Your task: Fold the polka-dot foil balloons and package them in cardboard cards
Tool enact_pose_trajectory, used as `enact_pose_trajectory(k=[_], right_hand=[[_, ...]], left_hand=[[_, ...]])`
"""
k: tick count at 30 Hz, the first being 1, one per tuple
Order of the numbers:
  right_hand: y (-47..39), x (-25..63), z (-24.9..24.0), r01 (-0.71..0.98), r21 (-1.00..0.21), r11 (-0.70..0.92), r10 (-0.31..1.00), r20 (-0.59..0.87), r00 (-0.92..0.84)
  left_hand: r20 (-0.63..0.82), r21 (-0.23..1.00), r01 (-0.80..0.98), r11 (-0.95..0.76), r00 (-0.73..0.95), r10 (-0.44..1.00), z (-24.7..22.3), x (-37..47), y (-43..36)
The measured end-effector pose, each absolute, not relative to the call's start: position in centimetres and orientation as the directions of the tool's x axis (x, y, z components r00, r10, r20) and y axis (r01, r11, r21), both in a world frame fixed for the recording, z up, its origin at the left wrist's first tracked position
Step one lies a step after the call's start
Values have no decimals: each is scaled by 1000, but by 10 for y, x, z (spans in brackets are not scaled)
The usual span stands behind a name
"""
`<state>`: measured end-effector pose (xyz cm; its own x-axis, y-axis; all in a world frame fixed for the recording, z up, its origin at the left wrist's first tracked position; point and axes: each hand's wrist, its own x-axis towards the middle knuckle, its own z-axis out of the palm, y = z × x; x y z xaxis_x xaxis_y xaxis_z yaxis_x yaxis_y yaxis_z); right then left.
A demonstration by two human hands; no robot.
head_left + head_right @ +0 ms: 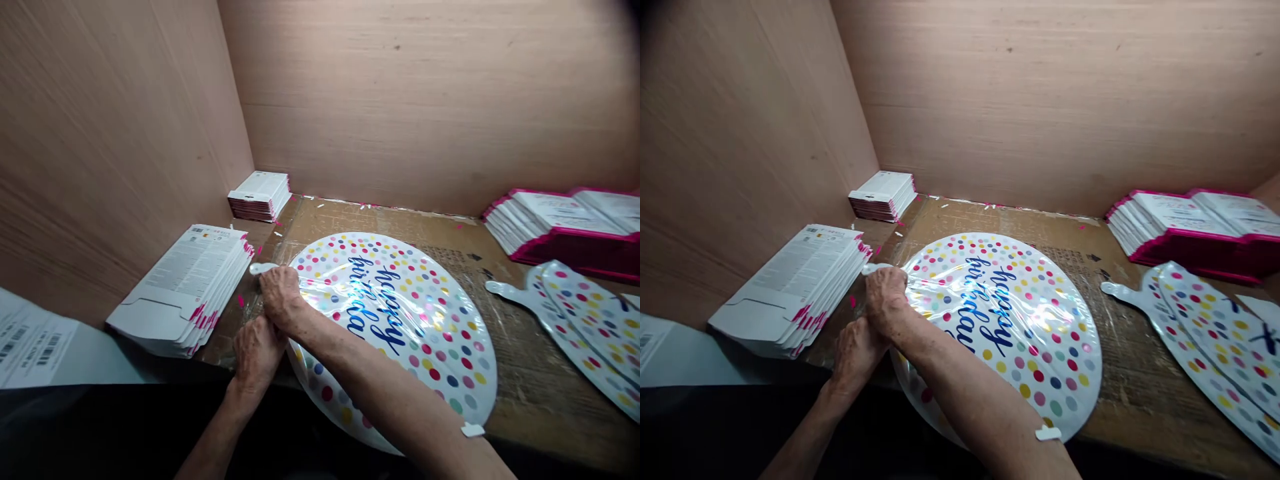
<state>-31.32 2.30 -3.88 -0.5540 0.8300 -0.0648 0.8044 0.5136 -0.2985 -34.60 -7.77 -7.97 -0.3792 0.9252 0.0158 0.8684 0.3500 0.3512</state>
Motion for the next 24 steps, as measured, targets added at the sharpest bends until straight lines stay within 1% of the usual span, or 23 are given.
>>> enact_pose_trajectory(k=[2,3,6,8,10,13,15,17,19,21,23,24], right_hand=[[25,-304,-41,808,-349,474,855,-35,-517],[26,-297,-43,810,-377,449,871,-18,-491],[34,-272,-51,792,-486,369,911,20,-412],[39,-260,-57,743,-589,317,923,13,-384],[43,-253,-64,677,-690,255,932,-10,-362],[45,-246,-72,584,-799,146,959,-31,-282],[44,-234,-76,514,-855,74,972,-53,-228],[41,-210,-77,438,-899,4,978,-89,-191],[38,-173,-76,378,-924,-59,982,-123,-146],[34,-128,-76,354,-928,-117,985,-154,-79],[30,-82,-76,365,-914,-175,982,-188,-2],[29,-61,-77,382,-902,-202,978,-204,34]], left_hand=[[-52,355,852,385,-393,918,-79,-351,-80],[-57,375,841,389,-398,916,-77,-353,-80],[51,479,805,349,-422,905,-68,-357,-72],[97,502,805,318,-417,904,-60,-358,-58],[57,448,844,295,-356,933,-55,-357,-39],[-22,339,902,266,-275,961,-56,-353,-16],[-20,258,931,258,-262,965,-64,-350,-10],[23,147,960,239,-245,969,-73,-348,-11],[68,34,976,214,-216,974,-79,-347,-14],[76,-43,981,191,-187,979,-79,-342,-18],[59,-64,987,145,-141,988,-73,-329,-24],[50,-50,993,107,-105,993,-70,-319,-29]])
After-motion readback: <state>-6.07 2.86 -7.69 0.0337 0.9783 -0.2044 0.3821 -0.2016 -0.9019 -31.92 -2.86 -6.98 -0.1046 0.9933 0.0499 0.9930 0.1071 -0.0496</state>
